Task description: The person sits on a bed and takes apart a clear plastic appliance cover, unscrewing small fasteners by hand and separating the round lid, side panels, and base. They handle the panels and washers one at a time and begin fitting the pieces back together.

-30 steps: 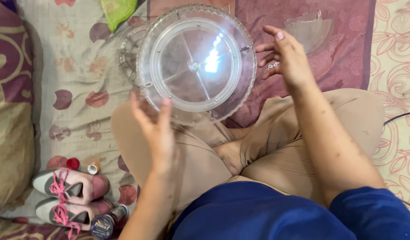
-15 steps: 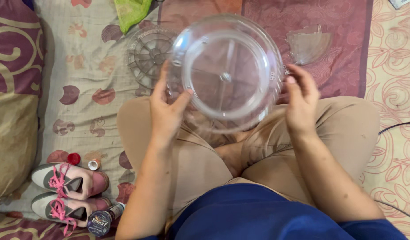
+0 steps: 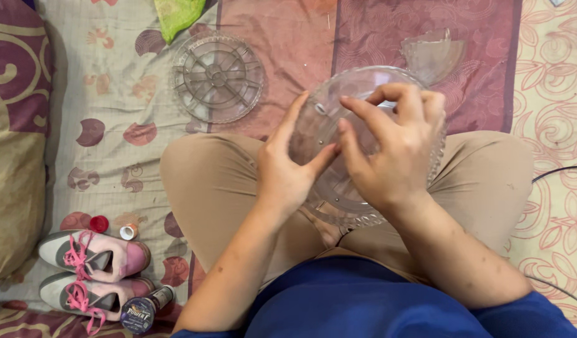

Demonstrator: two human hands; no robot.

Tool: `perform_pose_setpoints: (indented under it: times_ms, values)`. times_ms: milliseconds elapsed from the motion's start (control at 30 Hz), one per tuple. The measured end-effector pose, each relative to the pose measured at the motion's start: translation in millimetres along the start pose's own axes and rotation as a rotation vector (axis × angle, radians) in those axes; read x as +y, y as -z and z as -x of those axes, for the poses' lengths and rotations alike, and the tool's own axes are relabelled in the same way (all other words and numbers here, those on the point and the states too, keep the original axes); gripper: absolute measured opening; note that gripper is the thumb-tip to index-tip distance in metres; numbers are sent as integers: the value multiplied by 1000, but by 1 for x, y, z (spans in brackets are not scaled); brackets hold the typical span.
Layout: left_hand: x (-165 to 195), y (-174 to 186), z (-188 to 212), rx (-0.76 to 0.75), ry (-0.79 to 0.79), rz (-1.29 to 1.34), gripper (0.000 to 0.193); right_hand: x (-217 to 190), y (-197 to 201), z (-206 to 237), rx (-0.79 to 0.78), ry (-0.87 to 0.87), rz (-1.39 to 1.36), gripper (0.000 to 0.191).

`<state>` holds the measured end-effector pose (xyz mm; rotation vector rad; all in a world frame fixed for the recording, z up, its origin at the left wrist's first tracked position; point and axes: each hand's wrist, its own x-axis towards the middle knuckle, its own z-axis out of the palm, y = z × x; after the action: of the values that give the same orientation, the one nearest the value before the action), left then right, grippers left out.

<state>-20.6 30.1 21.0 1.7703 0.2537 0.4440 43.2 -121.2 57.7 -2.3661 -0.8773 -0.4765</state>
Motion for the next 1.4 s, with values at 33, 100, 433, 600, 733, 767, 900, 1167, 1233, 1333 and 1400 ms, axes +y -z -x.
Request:
perform_pose_setpoints:
  times_ms: [33,100,433,600,733,767,900,1167,1233,1333,1400]
  values:
    - [2,-1,1,-12,-22,-8,77,-3,-2,-2,-13,11,35,25]
    - [5,-3,1,-29,9,-9,73,-7,-5,-4,-12,12,78,28]
    - [10,-14,2,-31,-5,-88,73,0,-3,-4,-29,-94,-27,17]
    - [12,-21,9,-7,-104,-110,75,16,-5,-4,-94,-206,-235,17]
    - [17,-25,18,-2,-169,-155,78,17,-4,6,-106,-294,-343,9]
    - [19,-26,20,-12,-143,-164,78,16,-4,8,-98,-309,-380,8]
    - [25,-29,25,-39,-104,-196,79,14,-1,13,-71,-363,-500,7]
    - [29,-34,30,-85,-95,-188,80,13,-1,17,-12,-381,-523,4]
    - [28,-34,30,-73,-115,-191,81,14,-1,19,1,-315,-506,6]
    - [26,-35,29,-64,-101,-185,82,16,-1,18,5,-271,-434,9]
    - [25,-34,27,-26,-103,-157,79,19,2,15,-25,-250,-382,11]
